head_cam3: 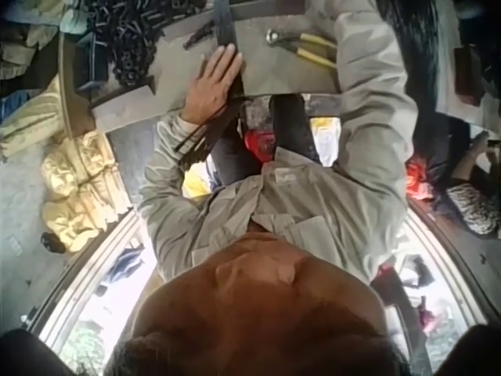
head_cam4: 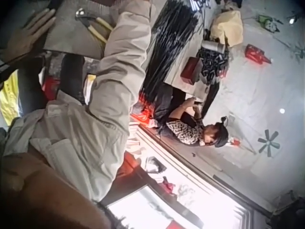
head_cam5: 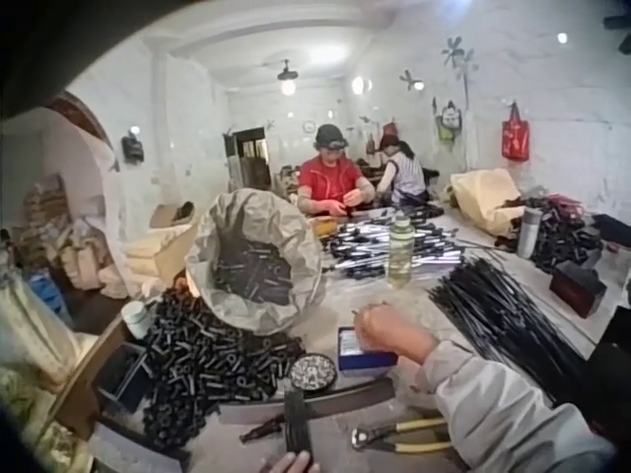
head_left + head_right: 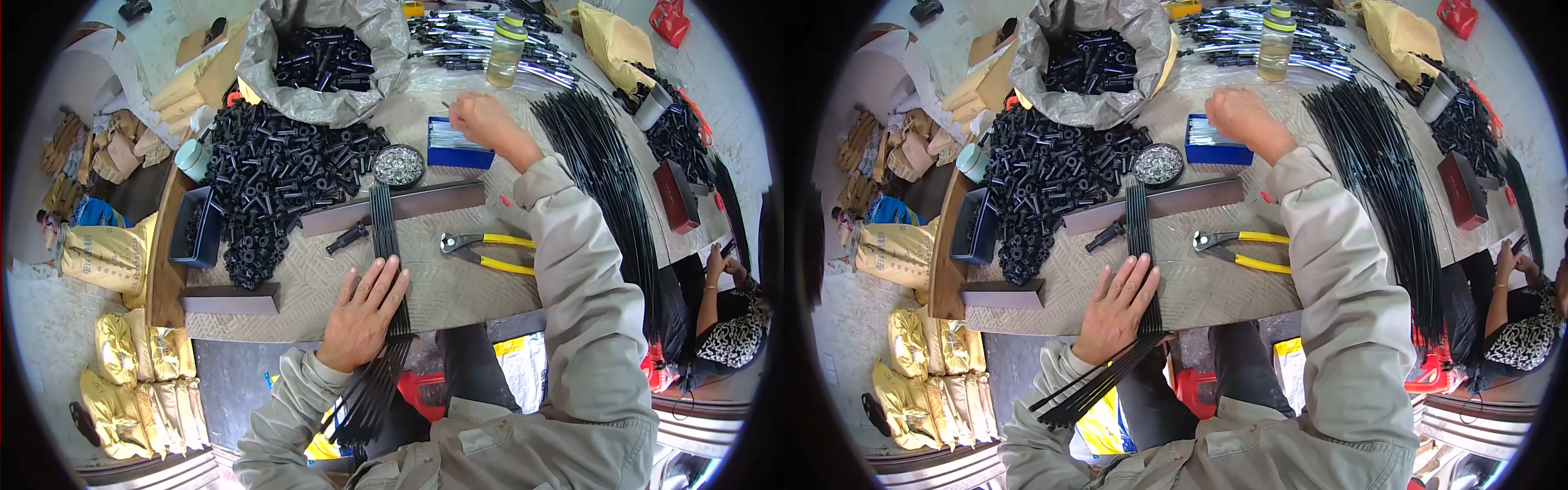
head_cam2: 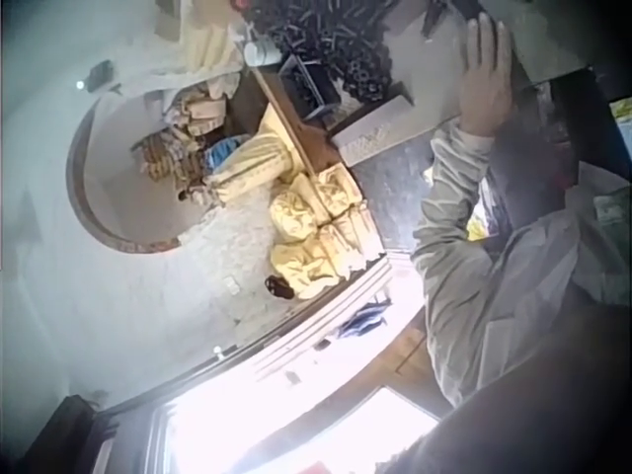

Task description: The worker is assembling wire harnesses by crimping connectors onto bundles of black wires and organizing them on a workbench.

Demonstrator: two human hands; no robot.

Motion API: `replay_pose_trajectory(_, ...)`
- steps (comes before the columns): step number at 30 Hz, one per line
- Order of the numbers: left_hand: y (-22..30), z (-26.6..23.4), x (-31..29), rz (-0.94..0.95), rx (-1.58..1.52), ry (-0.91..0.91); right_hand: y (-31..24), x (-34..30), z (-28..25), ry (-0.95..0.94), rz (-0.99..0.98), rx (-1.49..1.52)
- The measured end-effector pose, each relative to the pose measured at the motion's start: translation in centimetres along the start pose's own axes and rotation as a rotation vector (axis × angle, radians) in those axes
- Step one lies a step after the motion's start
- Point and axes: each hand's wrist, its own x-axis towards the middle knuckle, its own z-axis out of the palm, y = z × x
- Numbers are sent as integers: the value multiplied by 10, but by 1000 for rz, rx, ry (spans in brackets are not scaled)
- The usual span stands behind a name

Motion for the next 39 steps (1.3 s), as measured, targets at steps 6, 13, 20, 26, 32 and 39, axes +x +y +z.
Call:
replay_pose_trajectory(6,-1,-7,2,-64,-216,25,-72,-30,-1,59,-50,423)
replay_pose_trajectory(13,-8,6,2,47,158,1,-99,-49,6,28,-77,426)
replay_pose_trajectory(20,1,-3,7,-64,-138,-14,-95,-54,7,72,-14,346)
replay_pose_trajectory(26,-3,3,7,-1,-12,-35,-101,-47,7,57,-33,328)
replay_pose_trajectory(32,3,-1,10,-49,-79,-17,-93,-53,8,51,-35,340)
replay_pose_trajectory(39,5,0,10,-70,-108,5,-97,-49,17,91,-87,307)
